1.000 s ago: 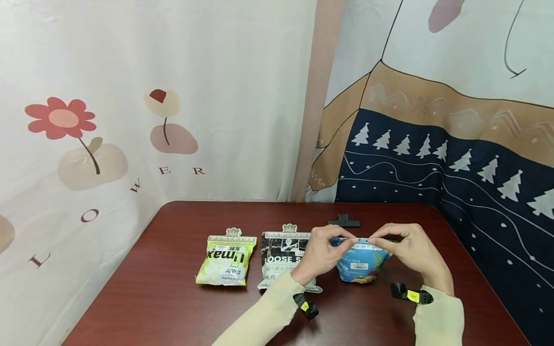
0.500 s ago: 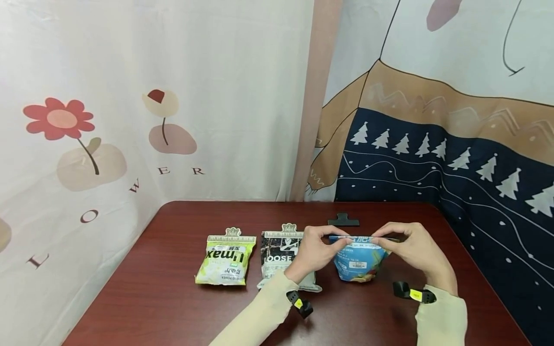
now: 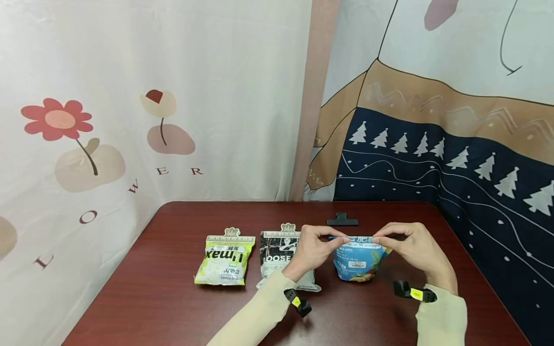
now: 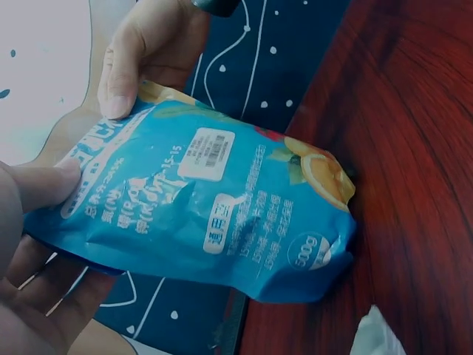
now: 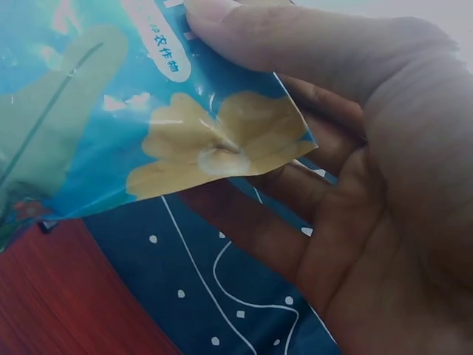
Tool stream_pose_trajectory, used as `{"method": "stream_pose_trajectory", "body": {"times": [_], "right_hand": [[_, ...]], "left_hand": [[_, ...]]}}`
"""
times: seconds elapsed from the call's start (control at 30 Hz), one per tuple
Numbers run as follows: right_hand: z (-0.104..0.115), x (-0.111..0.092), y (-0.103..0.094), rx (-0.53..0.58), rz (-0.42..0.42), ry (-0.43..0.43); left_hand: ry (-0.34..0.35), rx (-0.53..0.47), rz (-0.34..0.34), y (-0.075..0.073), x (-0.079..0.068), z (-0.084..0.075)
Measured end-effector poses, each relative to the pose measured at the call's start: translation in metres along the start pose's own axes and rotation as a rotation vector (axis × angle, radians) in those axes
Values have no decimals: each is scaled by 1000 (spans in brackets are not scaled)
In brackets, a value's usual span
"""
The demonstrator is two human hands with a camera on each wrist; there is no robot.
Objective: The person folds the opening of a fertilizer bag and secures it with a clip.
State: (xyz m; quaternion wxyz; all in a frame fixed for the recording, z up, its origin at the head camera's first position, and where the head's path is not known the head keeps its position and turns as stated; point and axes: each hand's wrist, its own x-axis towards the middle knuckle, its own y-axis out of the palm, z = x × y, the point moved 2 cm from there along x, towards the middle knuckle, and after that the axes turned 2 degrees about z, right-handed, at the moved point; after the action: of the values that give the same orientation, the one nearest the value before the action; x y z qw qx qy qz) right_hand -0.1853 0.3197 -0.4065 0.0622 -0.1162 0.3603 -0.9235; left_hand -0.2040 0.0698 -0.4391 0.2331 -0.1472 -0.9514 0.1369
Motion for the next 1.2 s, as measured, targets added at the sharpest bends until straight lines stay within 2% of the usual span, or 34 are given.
{"method": "stream_pose_trajectory", "body": {"times": [0.17, 0.33, 0.57, 0.77, 1.0, 1.2], "right_hand": [[-2, -1, -2, 25, 36, 45], [-6, -3, -5, 30, 51, 72], [-10, -4, -10, -8, 33, 122], [-12, -5, -11, 0, 10, 95], [-14, -4, -10, 14, 22, 80], [-17, -6, -10, 9, 28, 95]], "left_hand": [[2, -26, 22, -2, -1, 3], [36, -43, 36, -7, -2, 6], [24, -59, 0, -9, -4, 7], [19, -54, -21, -8, -4, 6], [-2, -63, 33, -13, -3, 9], [6, -99, 98, -18, -5, 12]]}}
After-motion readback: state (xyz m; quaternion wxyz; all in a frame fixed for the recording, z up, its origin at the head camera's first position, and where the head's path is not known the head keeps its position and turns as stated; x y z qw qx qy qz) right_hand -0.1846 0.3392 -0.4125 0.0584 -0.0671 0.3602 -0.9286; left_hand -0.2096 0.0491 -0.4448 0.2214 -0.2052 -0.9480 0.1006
